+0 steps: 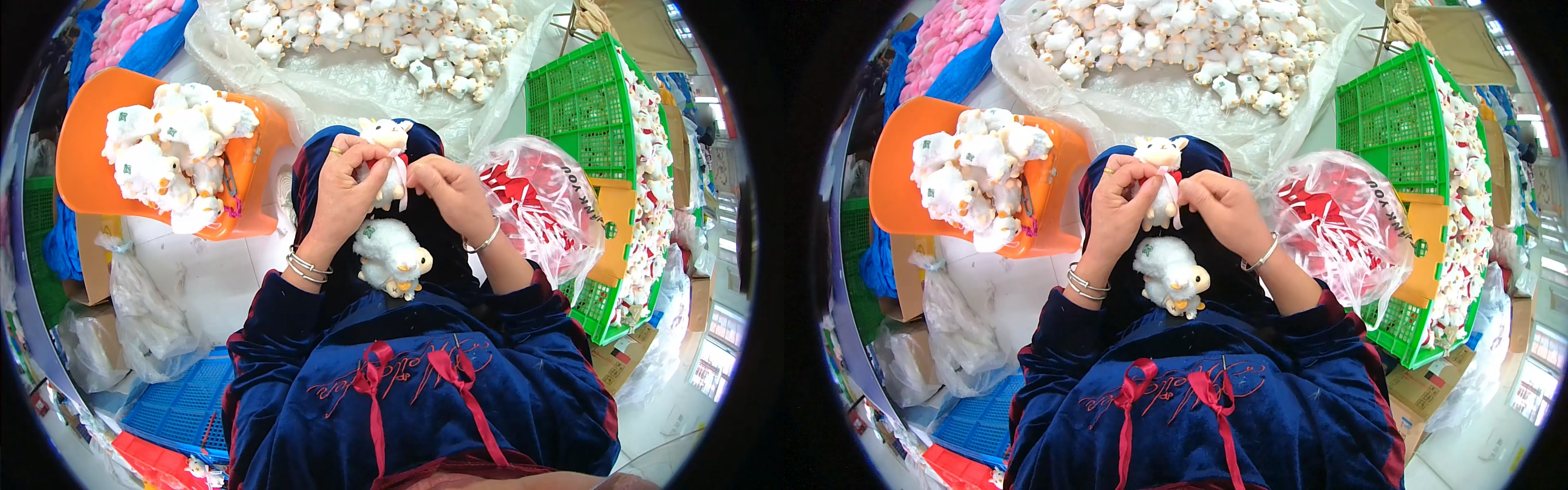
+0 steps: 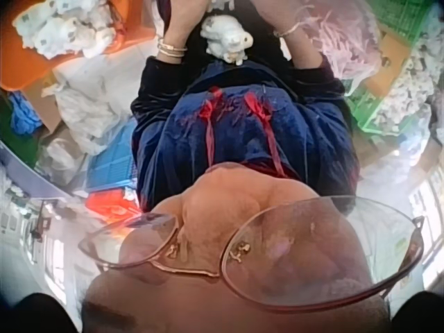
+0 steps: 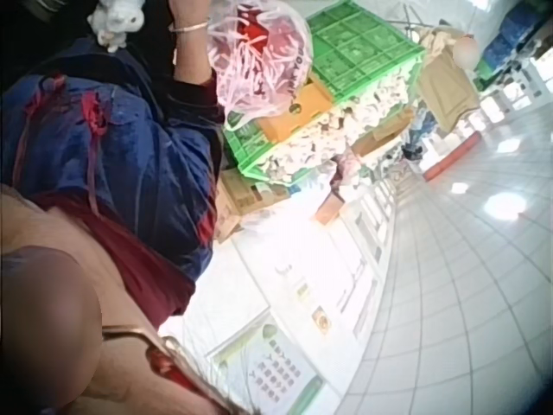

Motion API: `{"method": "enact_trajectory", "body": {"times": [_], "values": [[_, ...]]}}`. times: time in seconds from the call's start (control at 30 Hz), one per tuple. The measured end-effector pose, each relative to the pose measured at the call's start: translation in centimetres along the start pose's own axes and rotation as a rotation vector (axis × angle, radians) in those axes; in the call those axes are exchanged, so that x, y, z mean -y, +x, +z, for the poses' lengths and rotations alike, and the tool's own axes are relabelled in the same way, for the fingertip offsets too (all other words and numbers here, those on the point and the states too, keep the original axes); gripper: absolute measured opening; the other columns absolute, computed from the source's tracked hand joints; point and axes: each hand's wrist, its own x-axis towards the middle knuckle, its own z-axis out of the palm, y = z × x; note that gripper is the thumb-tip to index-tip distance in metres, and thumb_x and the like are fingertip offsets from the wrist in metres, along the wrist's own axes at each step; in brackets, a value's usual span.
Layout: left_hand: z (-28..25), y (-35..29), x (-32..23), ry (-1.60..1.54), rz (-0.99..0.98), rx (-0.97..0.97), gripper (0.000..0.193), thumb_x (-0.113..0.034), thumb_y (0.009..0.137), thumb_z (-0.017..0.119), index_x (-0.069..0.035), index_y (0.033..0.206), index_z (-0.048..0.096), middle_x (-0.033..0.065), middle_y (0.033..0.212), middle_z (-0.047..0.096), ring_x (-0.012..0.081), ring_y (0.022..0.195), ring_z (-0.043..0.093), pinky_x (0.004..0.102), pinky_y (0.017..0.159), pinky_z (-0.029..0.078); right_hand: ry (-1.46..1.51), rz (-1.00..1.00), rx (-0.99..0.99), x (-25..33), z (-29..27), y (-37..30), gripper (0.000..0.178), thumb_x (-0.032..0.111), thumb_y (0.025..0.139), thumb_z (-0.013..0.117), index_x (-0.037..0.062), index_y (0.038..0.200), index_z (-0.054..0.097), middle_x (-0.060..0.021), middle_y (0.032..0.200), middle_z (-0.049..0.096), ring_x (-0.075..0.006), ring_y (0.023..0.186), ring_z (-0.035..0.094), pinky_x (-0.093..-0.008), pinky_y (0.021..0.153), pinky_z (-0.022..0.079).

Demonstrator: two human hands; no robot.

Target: The person sits on the floor and ties red ribbons around the necks of small white stuffed toys. They pick up toys from a large pile, attach ribbons, and place the finished items into an orange container.

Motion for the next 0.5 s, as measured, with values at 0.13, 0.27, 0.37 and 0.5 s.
{"method": "enact_trajectory", "body": {"times": [0.13, 0.27, 0.37, 0.5], "values": [[0.1, -0.1, -0.5, -0.016, -0.035, -0.011, 0.009, -0.006, 0.089, 0.072, -0.003, 0.097, 0.074, 0.0041, 0.099, 0.058, 0.0151, 0.094, 0.056, 0.0265, 0.079, 0.046, 0.375, 0.367, 0.005, 0.6, 0.0, 0.6, 0.011, 0.011, 0.095, 0.072, 0.0009, 0.098, 0.067, 0.0007, 0.079, 0.066, -0.0032, 0.065, 0.055, -0.0175, 0.057, 0.041], [-0.1, -0.1, -0.3, -0.019, -0.048, -0.004, 0.009, -0.006, 0.089, 0.073, -0.003, 0.097, 0.074, 0.0043, 0.099, 0.058, 0.0152, 0.093, 0.056, 0.0264, 0.08, 0.046, 0.339, 0.474, 0.076, 1.5, -0.2, 1.3, 0.014, 0.01, 0.092, 0.075, 0.0013, 0.1, 0.068, -0.0002, 0.082, 0.069, -0.0031, 0.066, 0.056, -0.0183, 0.056, 0.041], [-0.1, 0.0, -0.2, -0.032, -0.051, 0.002, 0.01, -0.007, 0.088, 0.073, -0.003, 0.097, 0.074, 0.0042, 0.099, 0.058, 0.0152, 0.093, 0.056, 0.0267, 0.08, 0.046, 0.263, 0.492, 0.142, 2.0, -0.4, 1.4, 0.015, 0.011, 0.091, 0.076, 0.0018, 0.1, 0.068, -0.0008, 0.083, 0.07, -0.0028, 0.067, 0.057, -0.0185, 0.056, 0.041], [0.3, 0.2, 0.5, -0.105, -0.063, -0.003, 0.011, -0.009, 0.088, 0.074, -0.003, 0.097, 0.074, 0.0036, 0.098, 0.058, 0.0151, 0.094, 0.056, 0.0271, 0.082, 0.047, 0.29, 0.453, 0.214, 1.2, -1.0, 1.6, 0.016, 0.013, 0.093, 0.075, 0.0019, 0.101, 0.068, -0.0018, 0.085, 0.071, -0.0039, 0.07, 0.06, -0.0182, 0.06, 0.045]]}}
